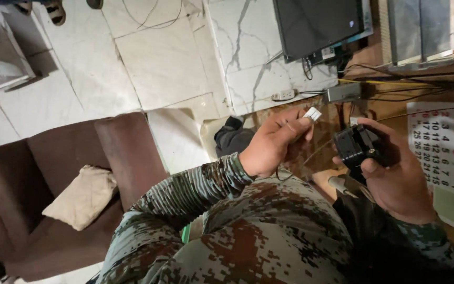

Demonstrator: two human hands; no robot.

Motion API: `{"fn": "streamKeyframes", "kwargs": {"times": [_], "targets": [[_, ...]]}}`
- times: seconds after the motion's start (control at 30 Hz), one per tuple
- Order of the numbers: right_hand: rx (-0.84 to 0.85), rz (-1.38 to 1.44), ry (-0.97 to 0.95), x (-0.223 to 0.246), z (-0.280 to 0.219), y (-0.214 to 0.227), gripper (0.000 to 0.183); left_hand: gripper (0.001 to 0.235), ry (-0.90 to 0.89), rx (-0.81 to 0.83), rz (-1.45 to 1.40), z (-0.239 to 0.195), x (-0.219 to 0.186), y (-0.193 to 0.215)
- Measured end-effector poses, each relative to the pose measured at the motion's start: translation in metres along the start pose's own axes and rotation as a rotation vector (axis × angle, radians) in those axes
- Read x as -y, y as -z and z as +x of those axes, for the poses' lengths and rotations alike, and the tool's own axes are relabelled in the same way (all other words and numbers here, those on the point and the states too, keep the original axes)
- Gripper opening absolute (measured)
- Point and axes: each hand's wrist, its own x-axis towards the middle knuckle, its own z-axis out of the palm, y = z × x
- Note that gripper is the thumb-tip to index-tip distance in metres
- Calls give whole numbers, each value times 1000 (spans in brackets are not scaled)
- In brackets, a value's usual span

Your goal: The person is assembling or repairing a small electronic component, likely involving wiring and small connectors.

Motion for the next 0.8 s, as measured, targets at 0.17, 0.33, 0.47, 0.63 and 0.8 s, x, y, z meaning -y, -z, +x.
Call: {"fn": "streamKeyframes", "kwargs": {"times": [0.17, 0.33, 0.47, 0.63, 0.8], "targets": [[-2, -56, 31, -7, -5, 2, 77, 24, 53, -33, -8, -2, 2, 4], [-35, -158, 54, -7, -8, 3, 82, 28, -53, 14, 262, 1, -4, 1], [-47, -218, 124, -12, -15, 11, 84, 37, -289, 136, 735, 11, -22, -5], [-142, -236, 157, -14, -24, 16, 82, 24, -174, 184, 898, 24, -50, -29], [-206, -274, 222, 2, -32, 12, 81, 23, -280, 280, 930, 38, -52, -33]]}}
